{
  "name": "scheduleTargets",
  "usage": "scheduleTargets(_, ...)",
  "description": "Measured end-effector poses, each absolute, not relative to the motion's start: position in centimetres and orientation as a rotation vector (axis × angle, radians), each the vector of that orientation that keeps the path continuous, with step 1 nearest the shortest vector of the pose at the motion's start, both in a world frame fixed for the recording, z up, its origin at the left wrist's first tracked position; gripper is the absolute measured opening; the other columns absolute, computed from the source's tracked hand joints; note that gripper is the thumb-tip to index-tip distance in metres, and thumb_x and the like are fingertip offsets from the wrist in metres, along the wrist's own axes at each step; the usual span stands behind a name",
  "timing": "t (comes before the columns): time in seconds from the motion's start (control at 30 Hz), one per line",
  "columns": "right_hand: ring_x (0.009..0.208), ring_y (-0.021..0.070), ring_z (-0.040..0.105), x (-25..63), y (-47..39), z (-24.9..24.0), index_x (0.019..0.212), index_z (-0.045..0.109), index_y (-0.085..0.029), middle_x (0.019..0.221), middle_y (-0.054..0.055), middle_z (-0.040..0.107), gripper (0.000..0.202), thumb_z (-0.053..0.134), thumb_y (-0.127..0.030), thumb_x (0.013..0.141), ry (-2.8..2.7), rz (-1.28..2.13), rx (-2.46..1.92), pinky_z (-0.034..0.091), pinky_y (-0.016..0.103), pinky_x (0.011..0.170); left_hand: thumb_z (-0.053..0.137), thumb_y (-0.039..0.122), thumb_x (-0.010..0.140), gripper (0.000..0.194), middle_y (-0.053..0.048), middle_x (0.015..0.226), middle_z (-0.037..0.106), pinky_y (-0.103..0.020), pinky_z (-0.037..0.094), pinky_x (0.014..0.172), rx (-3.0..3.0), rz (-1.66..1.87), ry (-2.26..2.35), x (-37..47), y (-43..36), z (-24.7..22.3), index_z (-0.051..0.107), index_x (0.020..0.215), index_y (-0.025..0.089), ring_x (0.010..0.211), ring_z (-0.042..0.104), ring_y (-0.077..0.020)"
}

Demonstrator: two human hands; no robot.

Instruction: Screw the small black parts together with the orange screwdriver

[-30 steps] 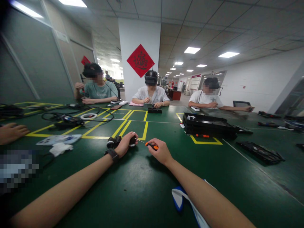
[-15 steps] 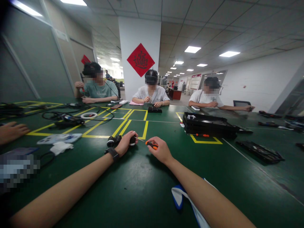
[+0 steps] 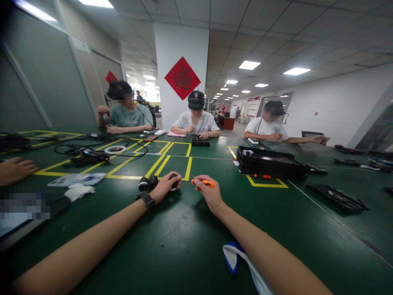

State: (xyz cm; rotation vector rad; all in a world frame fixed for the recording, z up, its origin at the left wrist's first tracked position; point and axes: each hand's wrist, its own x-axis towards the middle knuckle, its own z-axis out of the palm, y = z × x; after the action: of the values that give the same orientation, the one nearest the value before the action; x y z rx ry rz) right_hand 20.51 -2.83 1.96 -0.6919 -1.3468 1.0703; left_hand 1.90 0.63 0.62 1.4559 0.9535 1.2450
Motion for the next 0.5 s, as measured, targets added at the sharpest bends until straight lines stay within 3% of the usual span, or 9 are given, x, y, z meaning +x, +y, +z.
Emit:
scheduleTargets(0.13,0.053,0.0072,0.047,20.5,-4.0,2.4,0.086,0.062,-0.018,0.082,0.003,0.057,0.019,0.055,-0.032,0.076,-1.646,0.776,-0.781,0.041,0.021,0.05,0.053,0.043,0.072,0.027,0.002,0.062,0.057,-0.02,0.04,0.05,1.445,1.198,0.901,1.9,0.6,0.7,0.05,0.08,0.017,0.052,0.054,-0.0088)
scheduleTargets(0.5,0.067,0.0115,0.055,20.2,-5.0,2.3,0.088,0.055,-0.017,0.078,0.002,0.058,0.016,0.053,-0.023,0.074,-1.84,0.488,-0.758,0.044,0.023,0.063,0.043,0.044,0.077,0.028,0.002,0.058,0.055,-0.021,0.038,0.048,1.426,1.198,0.825,1.8,0.5,0.7,0.048,0.082,0.017,0.046,0.051,-0.0092)
